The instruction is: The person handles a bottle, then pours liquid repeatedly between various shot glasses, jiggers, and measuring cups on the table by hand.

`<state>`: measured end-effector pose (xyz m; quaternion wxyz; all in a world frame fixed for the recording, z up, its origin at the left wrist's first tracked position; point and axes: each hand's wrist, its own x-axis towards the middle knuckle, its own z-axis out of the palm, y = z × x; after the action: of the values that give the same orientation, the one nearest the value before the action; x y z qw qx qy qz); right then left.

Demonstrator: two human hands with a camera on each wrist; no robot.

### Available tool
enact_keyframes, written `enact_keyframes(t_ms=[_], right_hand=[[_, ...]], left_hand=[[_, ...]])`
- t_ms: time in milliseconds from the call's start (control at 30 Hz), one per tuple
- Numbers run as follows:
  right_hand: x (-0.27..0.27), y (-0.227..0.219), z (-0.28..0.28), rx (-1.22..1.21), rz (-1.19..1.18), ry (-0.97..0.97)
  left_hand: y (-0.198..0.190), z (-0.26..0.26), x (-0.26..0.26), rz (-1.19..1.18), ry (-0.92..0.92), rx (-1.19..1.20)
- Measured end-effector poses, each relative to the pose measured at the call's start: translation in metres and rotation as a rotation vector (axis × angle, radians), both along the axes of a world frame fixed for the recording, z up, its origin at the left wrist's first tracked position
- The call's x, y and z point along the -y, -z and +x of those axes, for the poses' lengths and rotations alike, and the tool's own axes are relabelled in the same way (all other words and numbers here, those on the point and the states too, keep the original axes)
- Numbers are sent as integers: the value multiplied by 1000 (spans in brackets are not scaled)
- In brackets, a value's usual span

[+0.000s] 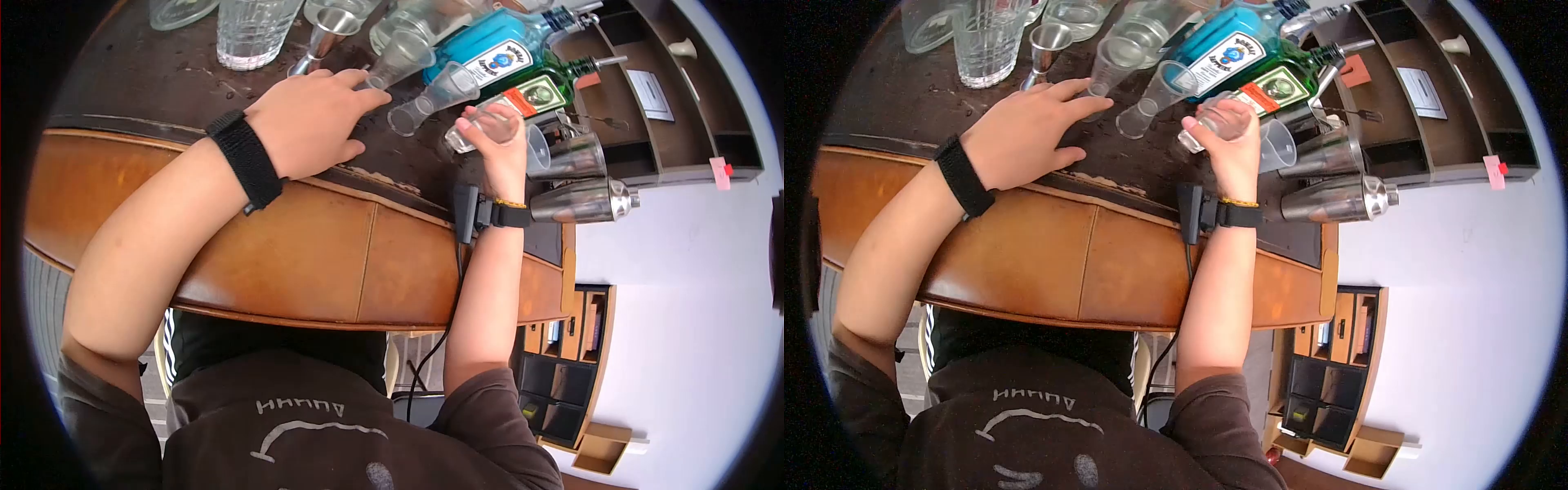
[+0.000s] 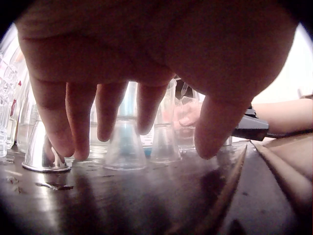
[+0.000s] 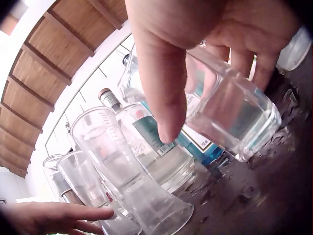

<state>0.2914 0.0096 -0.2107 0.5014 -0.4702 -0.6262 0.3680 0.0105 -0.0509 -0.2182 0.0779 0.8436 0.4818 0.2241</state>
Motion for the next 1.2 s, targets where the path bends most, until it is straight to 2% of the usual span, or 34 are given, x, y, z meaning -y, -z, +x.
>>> enact_keyframes(t_ms=[167,333,400,633,800,1033,1133,1200], right_hand=[[3,-6,-8,-212,182,49],[4,-6,-15,-242,261,66],[-2,-4,-12,-74,350,158],[1,-6,-19,-25,438,203],[6,-11,-23,155,542,219],[3,-10,-20,192,618,225],[7,-15,-24,318,697,317],[14,-22,-29,515,783,406]], left_hand=[[3,-1,-1,-16,7,22],[-1,0,1,-48,-1,1],[-1,-1,0,-53,0,2],[-1,-1,0,-43,7,6],[-2,-1,0,-41,10,20],[-2,-1,0,-53,14,15],[-2,-1,0,-49,16,20],[-3,-1,1,-51,14,22]])
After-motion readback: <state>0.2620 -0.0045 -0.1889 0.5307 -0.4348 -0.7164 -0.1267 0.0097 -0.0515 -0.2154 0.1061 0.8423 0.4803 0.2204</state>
